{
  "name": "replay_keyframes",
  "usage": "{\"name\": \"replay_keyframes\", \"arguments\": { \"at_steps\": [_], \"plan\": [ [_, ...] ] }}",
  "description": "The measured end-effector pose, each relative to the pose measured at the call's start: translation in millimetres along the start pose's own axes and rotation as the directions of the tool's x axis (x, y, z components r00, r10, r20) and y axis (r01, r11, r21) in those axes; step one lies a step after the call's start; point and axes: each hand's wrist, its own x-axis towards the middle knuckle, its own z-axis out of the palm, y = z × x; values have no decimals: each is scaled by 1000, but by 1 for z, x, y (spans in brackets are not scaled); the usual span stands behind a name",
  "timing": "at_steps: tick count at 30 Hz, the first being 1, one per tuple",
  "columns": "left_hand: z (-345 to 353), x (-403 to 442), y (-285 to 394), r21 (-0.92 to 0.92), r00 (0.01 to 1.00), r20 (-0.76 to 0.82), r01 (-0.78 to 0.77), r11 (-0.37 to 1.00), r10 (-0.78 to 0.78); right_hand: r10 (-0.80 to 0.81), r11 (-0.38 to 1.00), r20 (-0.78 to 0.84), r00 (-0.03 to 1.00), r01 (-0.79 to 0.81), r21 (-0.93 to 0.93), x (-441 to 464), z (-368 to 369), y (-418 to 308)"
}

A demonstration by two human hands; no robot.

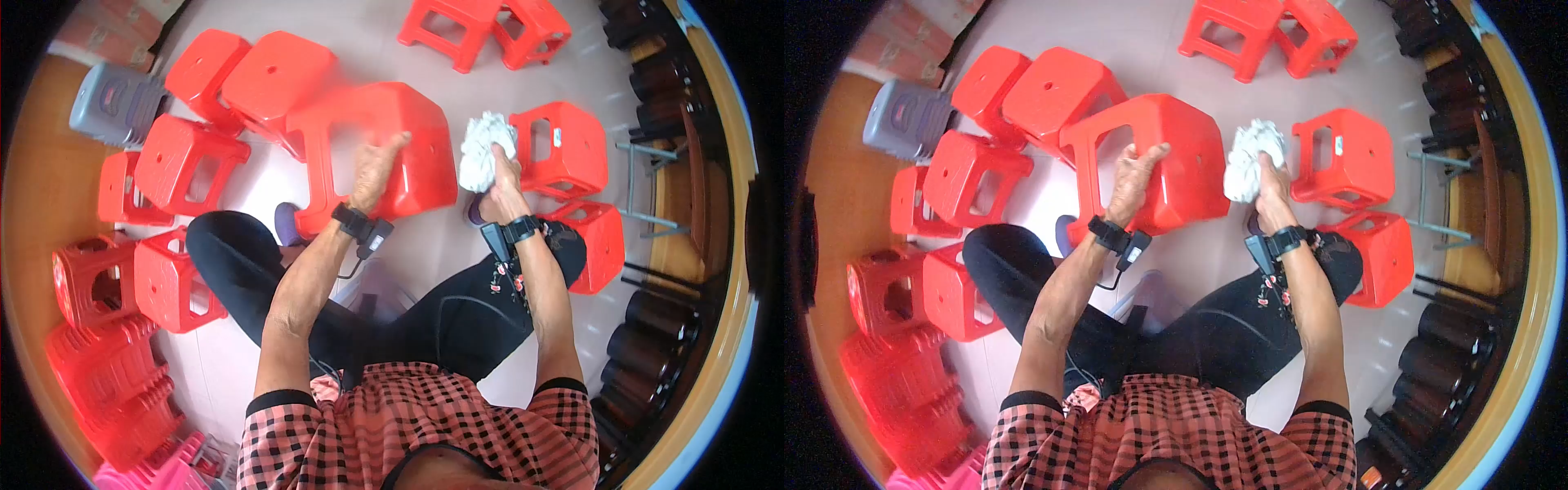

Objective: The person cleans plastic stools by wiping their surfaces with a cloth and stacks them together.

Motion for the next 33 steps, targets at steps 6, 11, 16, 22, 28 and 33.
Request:
{"name": "replay_keyframes", "arguments": {
  "at_steps": [6,11,16,22,28,33],
  "plan": [
    [11,-39,73,-20,993,-5,-116,993,115,295,949,53,954,-299,98,2,-17,25],
    [-27,-10,124,305,934,-131,-282,910,334,157,734,807,569,-614,289,21,-20,23],
    [-85,47,166,-119,955,-182,-257,959,233,157,902,677,719,-383,199,-26,74,-33],
    [-145,82,193,-215,918,-303,-328,920,257,61,984,674,737,-158,83,-3,196,-72],
    [-213,136,196,-339,888,-401,-371,865,224,63,998,752,656,-26,-61,20,292,-78],
    [-240,150,180,-255,802,-572,-376,891,174,38,992,757,652,68,-108,34,338,-76]
  ]
}}
